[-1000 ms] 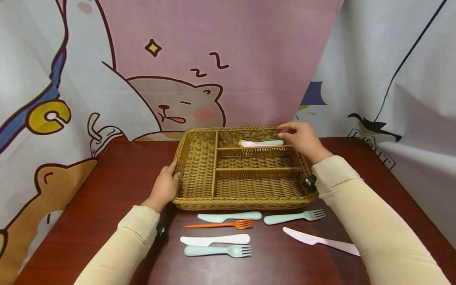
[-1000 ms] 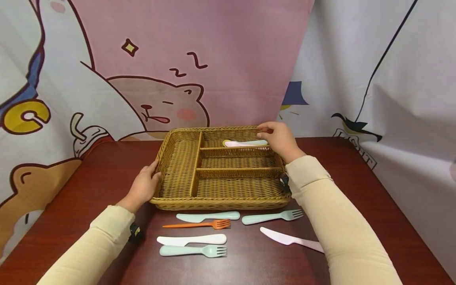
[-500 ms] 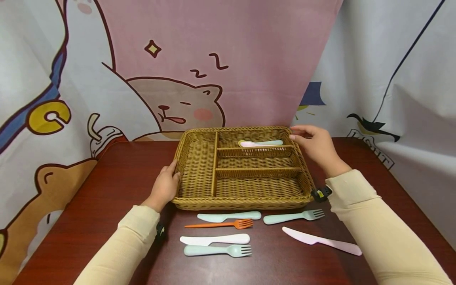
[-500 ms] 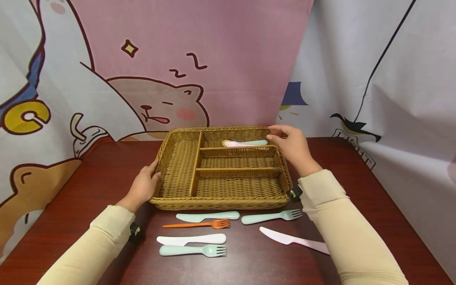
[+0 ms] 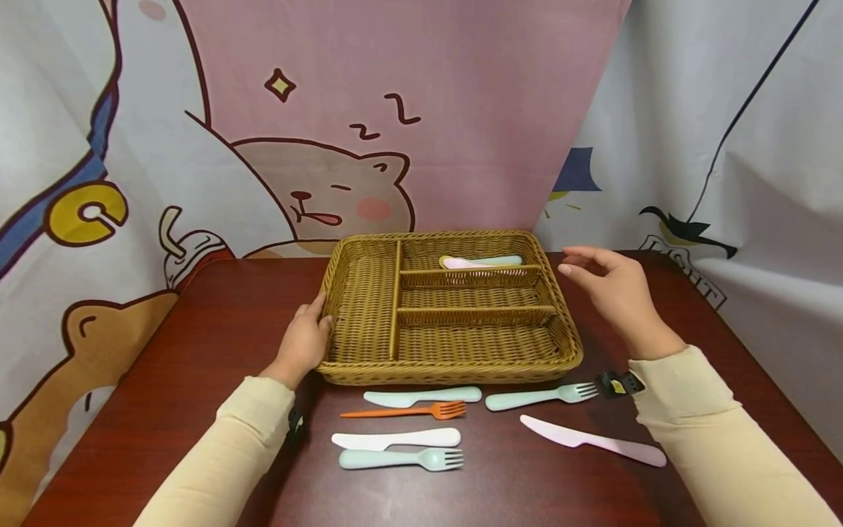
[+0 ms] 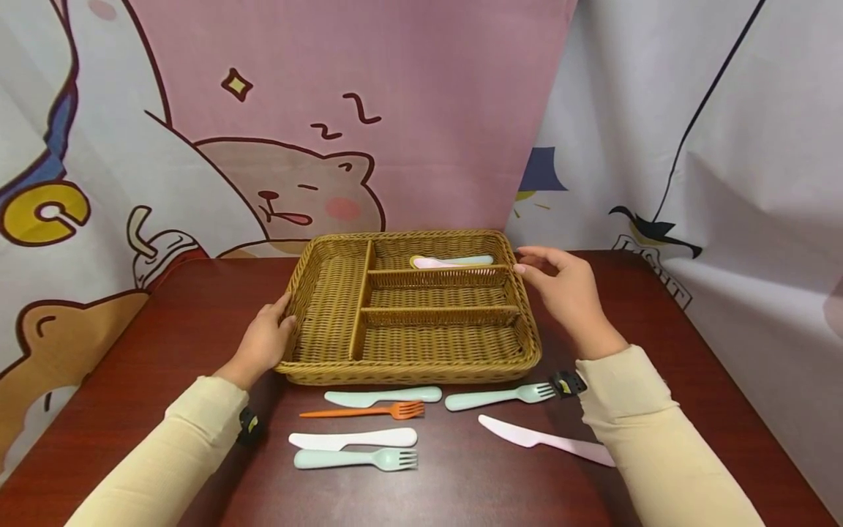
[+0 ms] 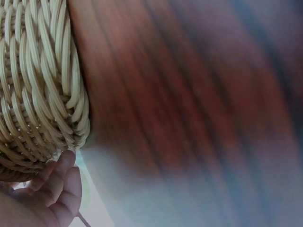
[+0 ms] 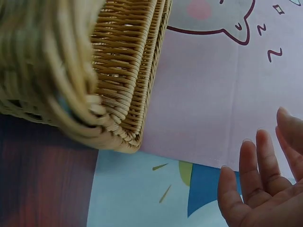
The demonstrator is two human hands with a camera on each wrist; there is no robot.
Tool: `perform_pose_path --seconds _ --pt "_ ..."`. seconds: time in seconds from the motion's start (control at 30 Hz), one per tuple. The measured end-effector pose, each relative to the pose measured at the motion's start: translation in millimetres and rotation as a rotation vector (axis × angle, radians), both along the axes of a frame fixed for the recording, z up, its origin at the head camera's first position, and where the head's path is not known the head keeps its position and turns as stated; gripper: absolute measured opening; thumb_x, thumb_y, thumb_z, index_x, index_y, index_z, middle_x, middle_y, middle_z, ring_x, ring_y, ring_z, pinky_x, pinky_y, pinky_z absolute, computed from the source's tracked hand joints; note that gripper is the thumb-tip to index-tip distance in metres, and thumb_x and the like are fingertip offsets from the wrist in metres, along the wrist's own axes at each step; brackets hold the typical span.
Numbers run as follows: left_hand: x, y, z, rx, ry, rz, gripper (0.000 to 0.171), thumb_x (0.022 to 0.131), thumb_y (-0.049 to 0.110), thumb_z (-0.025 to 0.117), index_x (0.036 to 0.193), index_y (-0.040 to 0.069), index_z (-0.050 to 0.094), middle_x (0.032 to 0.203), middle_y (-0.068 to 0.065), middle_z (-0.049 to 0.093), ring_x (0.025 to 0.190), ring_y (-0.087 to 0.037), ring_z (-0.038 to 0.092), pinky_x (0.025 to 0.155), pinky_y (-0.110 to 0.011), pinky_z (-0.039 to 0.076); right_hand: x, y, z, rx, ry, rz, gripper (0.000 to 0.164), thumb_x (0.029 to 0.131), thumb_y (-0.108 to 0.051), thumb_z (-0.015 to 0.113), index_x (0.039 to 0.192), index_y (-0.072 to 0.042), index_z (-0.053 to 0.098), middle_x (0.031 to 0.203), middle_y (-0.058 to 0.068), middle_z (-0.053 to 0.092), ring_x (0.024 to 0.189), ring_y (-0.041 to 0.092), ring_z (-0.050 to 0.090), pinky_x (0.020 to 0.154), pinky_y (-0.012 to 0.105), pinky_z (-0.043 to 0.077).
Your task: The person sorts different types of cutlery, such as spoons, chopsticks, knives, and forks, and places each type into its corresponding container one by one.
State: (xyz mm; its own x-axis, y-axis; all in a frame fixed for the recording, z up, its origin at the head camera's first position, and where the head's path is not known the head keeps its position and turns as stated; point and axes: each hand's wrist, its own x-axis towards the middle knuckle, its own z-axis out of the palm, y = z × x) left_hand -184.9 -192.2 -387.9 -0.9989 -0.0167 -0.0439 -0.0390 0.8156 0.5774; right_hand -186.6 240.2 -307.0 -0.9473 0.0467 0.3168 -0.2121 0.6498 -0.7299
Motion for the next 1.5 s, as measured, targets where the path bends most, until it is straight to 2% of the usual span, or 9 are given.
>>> perform_pose_path --seconds 0.1,0.23,0.33,0.5,0.7,0.87,1.23,1.37,1.5 --pt "-0.2 0 0.1 -0.001 -0.001 0.000 0.055 0.106 0.016 0.038 0.155 0.004 0.016 0.142 -0.029 0.036 0.113 -0.040 0.053 0.089 -0.051 0.044 7.7 2 -2.4 -0.011 0.005 0.001 0.037 0.093 -0.028 0.067 0.123 -0.006 0.067 0.089 -0.024 0.060 0.092 -0.007 0.049 0.075 0.018 0.039" --pt "0.5 0 0.2 0.000 -0.001 -0.003 0.055 0.106 0.016 0.038 0.155 0.004 0.016 0.141 -0.029 0.037 0.109 -0.039 0.054 0.085 -0.049 0.044 17.0 4 -7.0 -0.019 0.017 0.009 0.034 0.093 -0.025 0.067 0.121 -0.005 0.067 0.086 -0.028 0.058 0.091 -0.007 0.051 0.074 0.016 0.040" --pt "0.6 -1 0.4 0.001 -0.005 -0.006 0.056 0.106 0.017 0.038 0.155 0.004 0.016 0.141 -0.028 0.037 0.109 -0.039 0.054 0.084 -0.049 0.044 24.3 5 -10.2 -0.009 0.007 0.003 0.034 0.093 -0.025 0.067 0.122 -0.007 0.067 0.089 -0.023 0.062 0.092 -0.007 0.051 0.074 0.017 0.040" --pt "0.0 -1 0.6 0.001 -0.012 -0.005 0.056 0.106 0.017 0.038 0.155 0.005 0.015 0.140 -0.028 0.037 0.105 -0.037 0.055 0.080 -0.047 0.043 37.5 4 -13.5 0.023 -0.013 -0.007 0.034 0.093 -0.026 0.067 0.123 -0.008 0.067 0.099 -0.001 0.069 0.094 -0.009 0.049 0.074 0.018 0.041" --pt "-0.3 0 2.2 -0.003 -0.004 0.000 0.056 0.106 0.017 0.039 0.155 0.004 0.016 0.140 -0.028 0.037 0.110 -0.039 0.054 0.085 -0.049 0.044 49.9 -3 -18.9 0.015 0.026 0.024 0.030 0.090 -0.018 0.071 0.118 -0.007 0.070 0.093 -0.012 0.067 0.092 -0.011 0.050 0.069 0.011 0.041" --pt "-0.1 0 2.3 -0.002 -0.003 0.001 0.056 0.106 0.017 0.039 0.155 0.004 0.015 0.141 -0.028 0.036 0.114 -0.041 0.052 0.089 -0.051 0.044 59.8 -10 -24.5 0.004 0.057 0.063 0.027 0.087 -0.013 0.073 0.114 -0.005 0.071 0.096 0.001 0.070 0.090 -0.011 0.052 0.068 0.010 0.042" --pt "0.7 -1 1.6 0.006 -0.015 -0.001 0.056 0.106 0.017 0.038 0.155 0.004 0.015 0.144 -0.028 0.034 0.120 -0.042 0.048 0.095 -0.053 0.042 77.0 -29 -38.2 0.028 0.043 0.141 0.022 0.085 -0.010 0.074 0.107 -0.006 0.074 0.101 0.007 0.070 0.086 -0.007 0.054 0.069 0.015 0.044" --pt "0.9 0 2.0 0.008 -0.015 0.001 0.056 0.106 0.017 0.038 0.155 0.005 0.014 0.143 -0.028 0.034 0.116 -0.040 0.051 0.090 -0.050 0.043 82.9 -33 -44.3 0.036 0.005 0.163 0.022 0.085 -0.012 0.075 0.106 -0.007 0.074 0.105 0.006 0.070 0.094 -0.005 0.055 0.072 0.018 0.046" --pt "1.1 0 2.2 0.010 -0.019 0.003 0.056 0.106 0.018 0.038 0.156 0.006 0.014 0.143 -0.027 0.035 0.104 -0.036 0.055 0.079 -0.046 0.043 87.9 -35 -50.6 0.073 -0.031 0.171 0.022 0.085 -0.014 0.075 0.107 -0.009 0.075 0.105 0.002 0.069 0.098 -0.001 0.056 0.077 0.025 0.049"
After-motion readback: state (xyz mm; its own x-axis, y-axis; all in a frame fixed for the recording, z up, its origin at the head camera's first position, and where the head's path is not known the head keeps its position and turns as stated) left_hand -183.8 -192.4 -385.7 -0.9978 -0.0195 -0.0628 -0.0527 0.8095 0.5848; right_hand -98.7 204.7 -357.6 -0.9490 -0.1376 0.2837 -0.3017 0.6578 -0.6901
